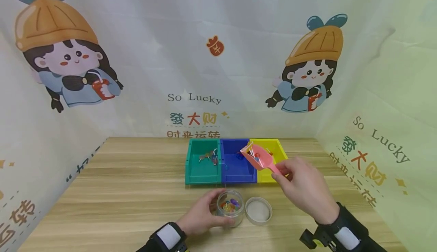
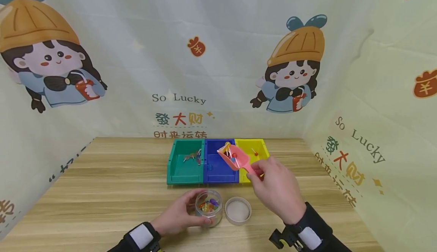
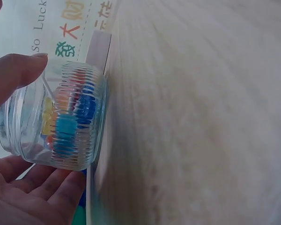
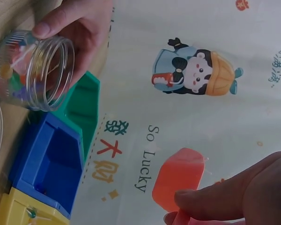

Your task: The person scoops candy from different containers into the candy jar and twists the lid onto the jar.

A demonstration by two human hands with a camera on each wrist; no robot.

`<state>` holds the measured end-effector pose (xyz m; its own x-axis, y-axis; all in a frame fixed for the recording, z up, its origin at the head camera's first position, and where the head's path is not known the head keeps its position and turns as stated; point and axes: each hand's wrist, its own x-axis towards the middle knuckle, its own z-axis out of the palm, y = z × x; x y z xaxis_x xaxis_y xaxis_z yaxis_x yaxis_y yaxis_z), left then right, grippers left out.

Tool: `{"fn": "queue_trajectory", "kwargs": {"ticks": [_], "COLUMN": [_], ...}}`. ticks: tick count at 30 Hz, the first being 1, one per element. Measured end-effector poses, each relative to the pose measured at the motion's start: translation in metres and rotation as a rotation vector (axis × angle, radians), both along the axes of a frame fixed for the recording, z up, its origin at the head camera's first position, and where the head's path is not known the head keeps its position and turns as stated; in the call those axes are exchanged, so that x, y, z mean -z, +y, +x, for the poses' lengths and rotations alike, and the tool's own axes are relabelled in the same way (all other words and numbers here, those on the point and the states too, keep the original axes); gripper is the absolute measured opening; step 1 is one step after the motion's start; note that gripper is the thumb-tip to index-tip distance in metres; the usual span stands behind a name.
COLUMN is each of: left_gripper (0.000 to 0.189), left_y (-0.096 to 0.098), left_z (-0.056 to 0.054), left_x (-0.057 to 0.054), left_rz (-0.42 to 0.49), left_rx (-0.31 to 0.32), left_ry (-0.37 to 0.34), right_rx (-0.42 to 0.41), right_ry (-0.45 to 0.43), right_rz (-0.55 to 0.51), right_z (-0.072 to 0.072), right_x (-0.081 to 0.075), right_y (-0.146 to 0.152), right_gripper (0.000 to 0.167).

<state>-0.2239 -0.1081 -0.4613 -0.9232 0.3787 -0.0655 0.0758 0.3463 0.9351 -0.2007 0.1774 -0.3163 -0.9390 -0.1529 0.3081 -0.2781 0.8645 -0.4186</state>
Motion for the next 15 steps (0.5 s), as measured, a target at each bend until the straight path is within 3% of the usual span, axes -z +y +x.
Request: {"fn": "queue_trajectory", "kwargs": {"ticks": [15], "left_gripper": [0.088], "left_y": [0.000], "left_z": [-0.003], "left_x": [-0.005], "left_rz": [-0.036], "left_rx": [0.007], "left_ry": [-0.027], "right_rx": [-0.040], "right_ry": [-0.076], "right_rz": [0.035], "right_z": [0.022], "right_x": [0.006], "right_y": [0.004], "right_gripper": [0.019]}}
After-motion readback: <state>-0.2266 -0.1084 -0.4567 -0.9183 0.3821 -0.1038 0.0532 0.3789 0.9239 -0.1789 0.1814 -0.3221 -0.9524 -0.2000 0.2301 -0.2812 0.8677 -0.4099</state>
